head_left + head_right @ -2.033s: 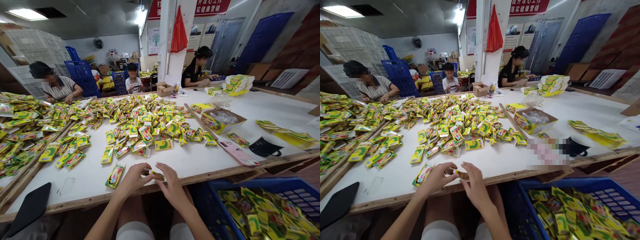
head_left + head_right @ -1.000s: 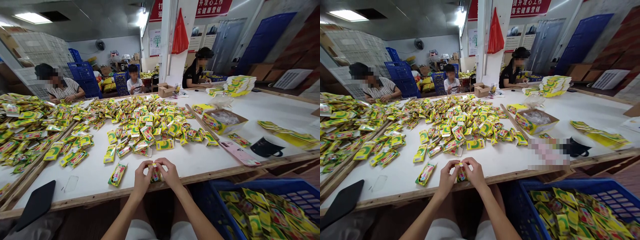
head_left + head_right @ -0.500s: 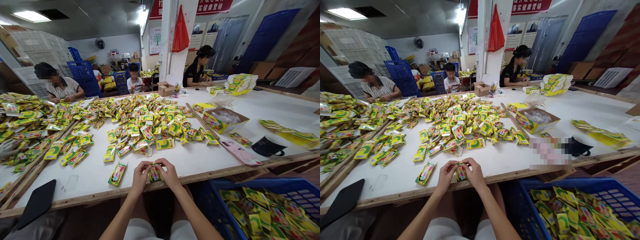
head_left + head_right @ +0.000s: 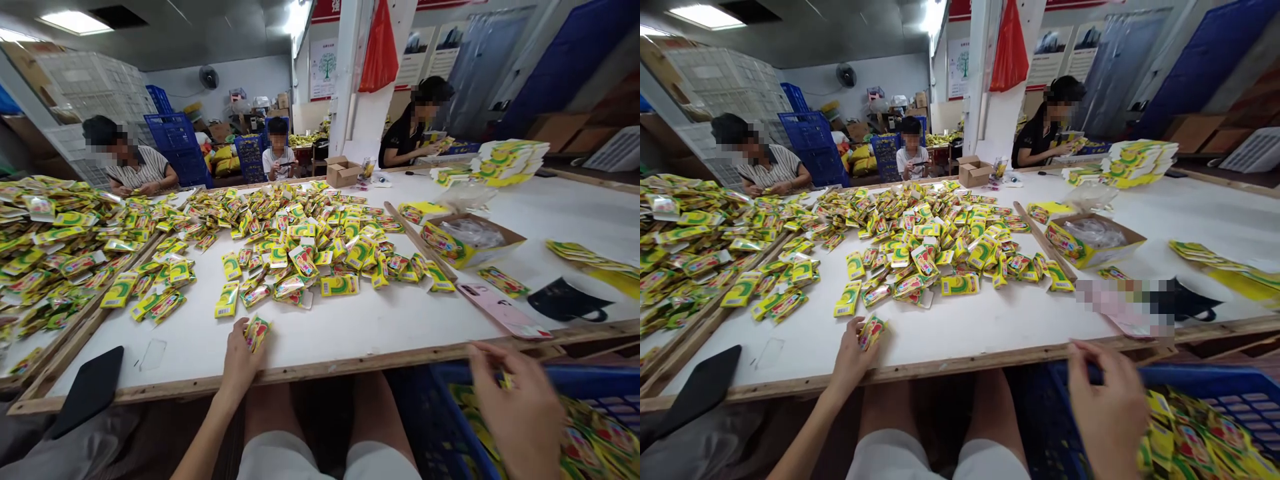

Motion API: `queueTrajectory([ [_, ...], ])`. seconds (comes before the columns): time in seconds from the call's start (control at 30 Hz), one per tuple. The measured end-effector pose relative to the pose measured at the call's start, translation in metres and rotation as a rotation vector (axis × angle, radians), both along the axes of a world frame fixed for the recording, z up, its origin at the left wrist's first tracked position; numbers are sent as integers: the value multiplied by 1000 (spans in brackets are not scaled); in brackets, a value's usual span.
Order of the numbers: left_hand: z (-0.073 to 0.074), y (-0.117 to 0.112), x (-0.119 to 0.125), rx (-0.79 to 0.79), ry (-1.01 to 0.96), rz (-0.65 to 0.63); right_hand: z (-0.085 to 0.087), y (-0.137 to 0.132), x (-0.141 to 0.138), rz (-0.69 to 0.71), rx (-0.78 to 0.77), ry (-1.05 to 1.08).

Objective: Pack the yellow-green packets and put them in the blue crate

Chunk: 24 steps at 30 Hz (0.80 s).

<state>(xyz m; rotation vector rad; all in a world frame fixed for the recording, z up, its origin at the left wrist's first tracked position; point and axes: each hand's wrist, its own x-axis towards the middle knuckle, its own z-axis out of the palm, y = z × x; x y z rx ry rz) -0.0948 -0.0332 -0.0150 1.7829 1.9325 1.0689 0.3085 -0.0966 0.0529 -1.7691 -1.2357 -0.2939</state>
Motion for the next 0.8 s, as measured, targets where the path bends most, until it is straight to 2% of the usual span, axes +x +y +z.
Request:
queueTrajectory([
  [0.07,3,-1,32,79,-174,-47,-10,5,-44,217,-97,246],
  [0.17,7,-7,82,96,-368,-146,-33,26,-124,654,-211,558],
  [0.27,9,-12,105,92,-445,-211,-48,47,-172,816,-204,699],
  [0.33,8,-11,103,76,-465,-240,-52,56,-182,834,-190,720],
  [0.5,9,-1,81,49,-520,-360,-58,67,-176,892,-156,735],
  [0.67,10,7,72,32,-507,-402,-66,74,-174,946,-196,780],
  [0.8,14,7,67,-2,-506,-446,-66,81,-173,996,-255,733],
])
